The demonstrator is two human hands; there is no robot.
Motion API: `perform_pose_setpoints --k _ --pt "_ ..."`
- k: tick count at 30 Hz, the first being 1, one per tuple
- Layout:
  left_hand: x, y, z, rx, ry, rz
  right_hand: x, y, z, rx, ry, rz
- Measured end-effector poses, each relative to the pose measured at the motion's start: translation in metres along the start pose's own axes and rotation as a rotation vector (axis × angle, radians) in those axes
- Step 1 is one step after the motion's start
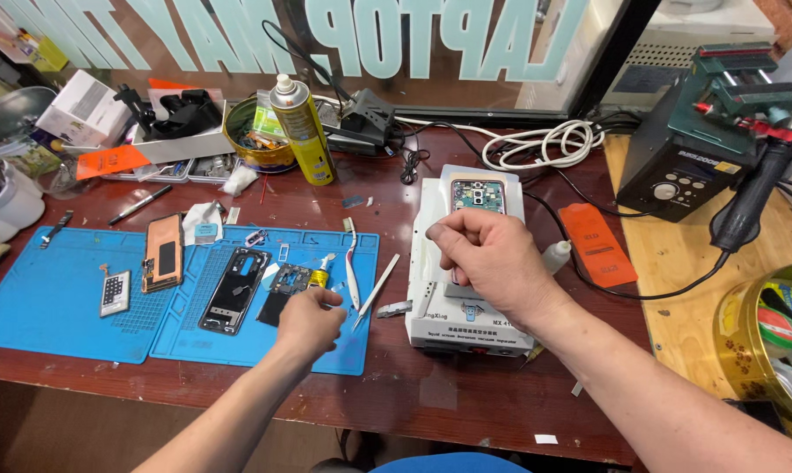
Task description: The person uses tweezers to remove a small component from a disassembled smartphone, cleans it with a brush, and reinserts it. They then place a black metal shield over the internal components and use a wooden stick to adjust or clean around the camera module.
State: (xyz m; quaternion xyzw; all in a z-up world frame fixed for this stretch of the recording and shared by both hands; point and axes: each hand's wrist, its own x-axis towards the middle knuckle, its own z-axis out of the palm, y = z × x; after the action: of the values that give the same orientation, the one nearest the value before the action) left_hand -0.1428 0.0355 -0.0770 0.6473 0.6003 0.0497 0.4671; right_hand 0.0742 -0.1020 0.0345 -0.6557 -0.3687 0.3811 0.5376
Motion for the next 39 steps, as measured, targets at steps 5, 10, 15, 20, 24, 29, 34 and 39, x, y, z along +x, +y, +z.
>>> perform_pose_setpoints --k 5,10,15,20,24,29,34,39 --pt "0.045 -0.035 -0.033 0.402 0.188 0.12 0.011 -0.002 0.019 -0.073 0.052 0.056" --pt "0.069 -0.052 -0.048 0.487 0.24 0.375 0.02 0.001 0.038 -0.082 0.136 0.121" --pt "0.084 -0.048 -0.056 0.626 0.163 0.452 0.022 0.003 0.048 -0.072 0.214 0.177" --pt "0.082 -0.046 -0.065 0.654 0.093 0.522 0.028 0.007 0.063 -0.104 0.241 0.231" --pt "0.086 -0.043 -0.07 0.677 0.056 0.527 0.034 0.009 0.081 -0.108 0.215 0.258" --pt "0.097 -0.039 -0.066 0.694 0.04 0.509 0.039 0.009 0.09 -0.129 0.206 0.317" --pt "0.108 -0.035 -0.084 0.653 0.055 0.428 0.043 0.005 0.089 -0.164 0.226 0.345" --pt "0.105 -0.022 -0.101 0.625 0.158 0.484 0.037 0.003 0.084 -0.098 0.275 0.298"
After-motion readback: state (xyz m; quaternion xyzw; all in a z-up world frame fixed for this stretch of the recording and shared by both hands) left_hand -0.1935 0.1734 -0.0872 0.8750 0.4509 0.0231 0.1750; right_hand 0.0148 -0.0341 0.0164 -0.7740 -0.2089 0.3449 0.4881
